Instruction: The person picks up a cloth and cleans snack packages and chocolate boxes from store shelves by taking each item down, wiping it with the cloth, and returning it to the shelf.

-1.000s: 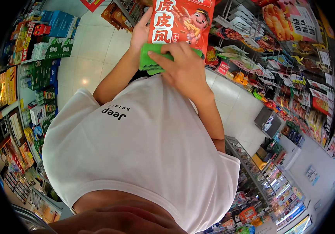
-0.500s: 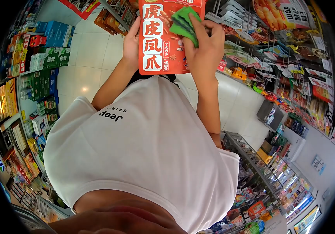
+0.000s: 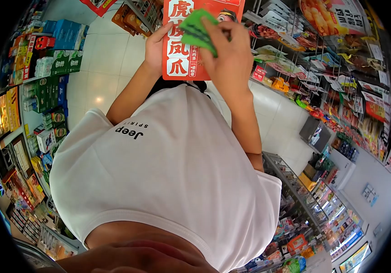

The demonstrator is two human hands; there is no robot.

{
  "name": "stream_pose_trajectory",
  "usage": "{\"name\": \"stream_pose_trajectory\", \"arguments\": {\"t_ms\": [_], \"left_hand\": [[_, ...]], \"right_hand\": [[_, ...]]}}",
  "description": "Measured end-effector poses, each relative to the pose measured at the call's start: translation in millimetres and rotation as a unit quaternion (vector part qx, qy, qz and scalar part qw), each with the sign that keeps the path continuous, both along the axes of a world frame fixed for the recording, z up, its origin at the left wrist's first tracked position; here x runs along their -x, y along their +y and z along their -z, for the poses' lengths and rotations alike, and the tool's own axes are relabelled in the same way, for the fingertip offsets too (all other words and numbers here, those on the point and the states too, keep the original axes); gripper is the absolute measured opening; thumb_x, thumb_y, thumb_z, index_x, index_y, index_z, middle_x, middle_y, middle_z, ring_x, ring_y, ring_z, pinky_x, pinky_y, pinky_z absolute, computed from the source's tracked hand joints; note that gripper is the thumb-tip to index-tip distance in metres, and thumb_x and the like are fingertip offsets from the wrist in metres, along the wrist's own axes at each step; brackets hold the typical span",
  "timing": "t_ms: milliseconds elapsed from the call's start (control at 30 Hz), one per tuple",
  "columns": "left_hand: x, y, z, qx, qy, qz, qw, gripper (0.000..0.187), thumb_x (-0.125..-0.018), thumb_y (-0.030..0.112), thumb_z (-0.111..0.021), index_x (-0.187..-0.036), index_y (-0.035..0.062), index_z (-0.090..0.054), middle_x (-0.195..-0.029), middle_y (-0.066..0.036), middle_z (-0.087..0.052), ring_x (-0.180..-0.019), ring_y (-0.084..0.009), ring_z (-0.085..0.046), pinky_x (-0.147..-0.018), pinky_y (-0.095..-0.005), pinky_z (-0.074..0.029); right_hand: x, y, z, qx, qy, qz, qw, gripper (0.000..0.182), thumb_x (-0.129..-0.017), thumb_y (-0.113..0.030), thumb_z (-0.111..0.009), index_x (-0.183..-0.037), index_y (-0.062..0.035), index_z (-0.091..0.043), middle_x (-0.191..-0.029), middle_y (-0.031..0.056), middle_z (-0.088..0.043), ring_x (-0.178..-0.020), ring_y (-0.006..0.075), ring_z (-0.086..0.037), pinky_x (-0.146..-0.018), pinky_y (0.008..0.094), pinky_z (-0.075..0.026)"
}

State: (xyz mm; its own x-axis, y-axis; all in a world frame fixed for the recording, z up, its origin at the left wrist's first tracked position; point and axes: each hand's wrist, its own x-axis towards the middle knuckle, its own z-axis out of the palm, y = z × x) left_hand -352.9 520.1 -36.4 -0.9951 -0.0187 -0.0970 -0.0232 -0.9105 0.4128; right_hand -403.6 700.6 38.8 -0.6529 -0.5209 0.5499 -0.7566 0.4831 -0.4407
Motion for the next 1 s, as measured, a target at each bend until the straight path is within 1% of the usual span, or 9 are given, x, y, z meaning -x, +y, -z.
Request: {"name": "stream_pose_trajectory", "arguments": {"t_ms": [200, 400, 533, 600, 700, 767, 800, 900, 1000], "left_hand": [[3, -5, 1, -0.11, 0.005, 0.015, 0.994, 0.036, -0.104, 0.027, -0.053, -0.129, 0.003, -0.059, -0.119, -0.013, -0.071, -0.1, -0.0241, -0.072, -0.09, -0.0391, -0.06], [9, -3, -4, -0.077, -0.028, -0.023, 0.996, 0.037, -0.104, 0.028, -0.051, -0.131, 0.003, -0.058, -0.123, -0.013, -0.07, -0.106, -0.0256, -0.071, -0.095, -0.0409, -0.057], [7, 0, -2, -0.07, -0.016, 0.003, 0.997, 0.039, -0.103, 0.029, -0.051, -0.132, 0.0026, -0.057, -0.124, -0.014, -0.069, -0.108, -0.0267, -0.07, -0.098, -0.0431, -0.056], [3, 10, -10, -0.05, -0.013, 0.007, 0.999, 0.043, -0.102, 0.03, -0.051, -0.135, 0.0024, -0.055, -0.124, -0.015, -0.069, -0.108, -0.0276, -0.07, -0.098, -0.0453, -0.056], [-3, 33, -27, 0.021, 0.008, -0.015, 1.0, 0.051, -0.106, 0.038, -0.043, -0.144, 0.0033, -0.048, -0.137, -0.014, -0.062, -0.121, -0.0241, -0.063, -0.107, -0.0425, -0.048], [-3, 35, -32, 0.001, 0.072, 0.025, 0.997, 0.061, -0.106, 0.031, -0.033, -0.162, 0.0078, -0.025, -0.16, -0.01, -0.04, -0.142, -0.0228, -0.044, -0.119, -0.0393, -0.034], [-2, 35, -31, 0.068, 0.084, 0.033, 0.994, 0.062, -0.105, 0.026, -0.033, -0.163, 0.0093, -0.021, -0.163, -0.009, -0.034, -0.144, -0.0222, -0.041, -0.119, -0.0375, -0.033], [-5, 30, -29, 0.334, 0.123, 0.003, 0.934, 0.072, -0.101, 0.007, -0.048, -0.165, 0.0101, -0.016, -0.166, -0.01, -0.026, -0.146, -0.0225, -0.035, -0.117, -0.0346, -0.032], [-5, 27, -13, 0.48, 0.127, -0.061, 0.866, 0.08, -0.095, 0.019, -0.07, -0.162, 0.0107, -0.027, -0.16, -0.01, -0.034, -0.139, -0.0224, -0.041, -0.113, -0.0369, -0.037]], "right_hand": [[-3, 12, 14, 0.035, -0.035, 0.056, 0.997, 0.055, -0.074, -0.007, -0.078, -0.128, -0.0103, -0.071, -0.105, 0.0115, -0.055, -0.09, 0.0261, -0.057, -0.077, 0.0364, -0.05], [-44, 14, 17, -0.083, -0.066, -0.081, 0.991, 0.057, -0.072, -0.007, -0.082, -0.128, -0.0139, -0.072, -0.103, 0.0098, -0.056, -0.087, 0.025, -0.057, -0.074, 0.0345, -0.049], [-22, 24, 38, 0.059, -0.041, 0.083, 0.994, 0.053, -0.076, -0.002, -0.076, -0.128, -0.0107, -0.07, -0.11, 0.0116, -0.055, -0.095, 0.0259, -0.055, -0.081, 0.0356, -0.048], [-22, 18, 45, 0.143, -0.1, 0.055, 0.983, 0.049, -0.079, -0.001, -0.073, -0.127, -0.0079, -0.07, -0.112, 0.0121, -0.054, -0.099, 0.025, -0.054, -0.086, 0.0359, -0.047], [-31, 10, 55, 0.16, -0.143, 0.064, 0.975, 0.045, -0.089, -0.002, -0.064, -0.134, -0.0033, -0.063, -0.125, 0.0131, -0.055, -0.116, 0.0244, -0.053, -0.1, 0.0356, -0.042], [-29, 9, 59, 0.195, -0.151, 0.08, 0.966, 0.042, -0.095, -0.004, -0.059, -0.138, -0.0007, -0.059, -0.134, 0.0121, -0.056, -0.122, 0.023, -0.053, -0.105, 0.0341, -0.041], [-35, 7, 56, 0.33, -0.351, 0.102, 0.87, 0.042, -0.102, -0.011, -0.052, -0.143, -0.0036, -0.052, -0.143, 0.009, -0.054, -0.129, 0.0228, -0.052, -0.108, 0.0344, -0.041], [-37, 14, 54, 0.468, -0.5, 0.071, 0.725, 0.045, -0.104, -0.018, -0.051, -0.147, -0.0071, -0.047, -0.144, 0.0079, -0.053, -0.132, 0.023, -0.052, -0.109, 0.0348, -0.041], [-37, 21, 66, 0.547, -0.526, -0.084, 0.647, 0.057, -0.103, -0.025, -0.055, -0.154, -0.0058, -0.037, -0.145, 0.0113, -0.052, -0.132, 0.0238, -0.051, -0.111, 0.0383, -0.041]]}}
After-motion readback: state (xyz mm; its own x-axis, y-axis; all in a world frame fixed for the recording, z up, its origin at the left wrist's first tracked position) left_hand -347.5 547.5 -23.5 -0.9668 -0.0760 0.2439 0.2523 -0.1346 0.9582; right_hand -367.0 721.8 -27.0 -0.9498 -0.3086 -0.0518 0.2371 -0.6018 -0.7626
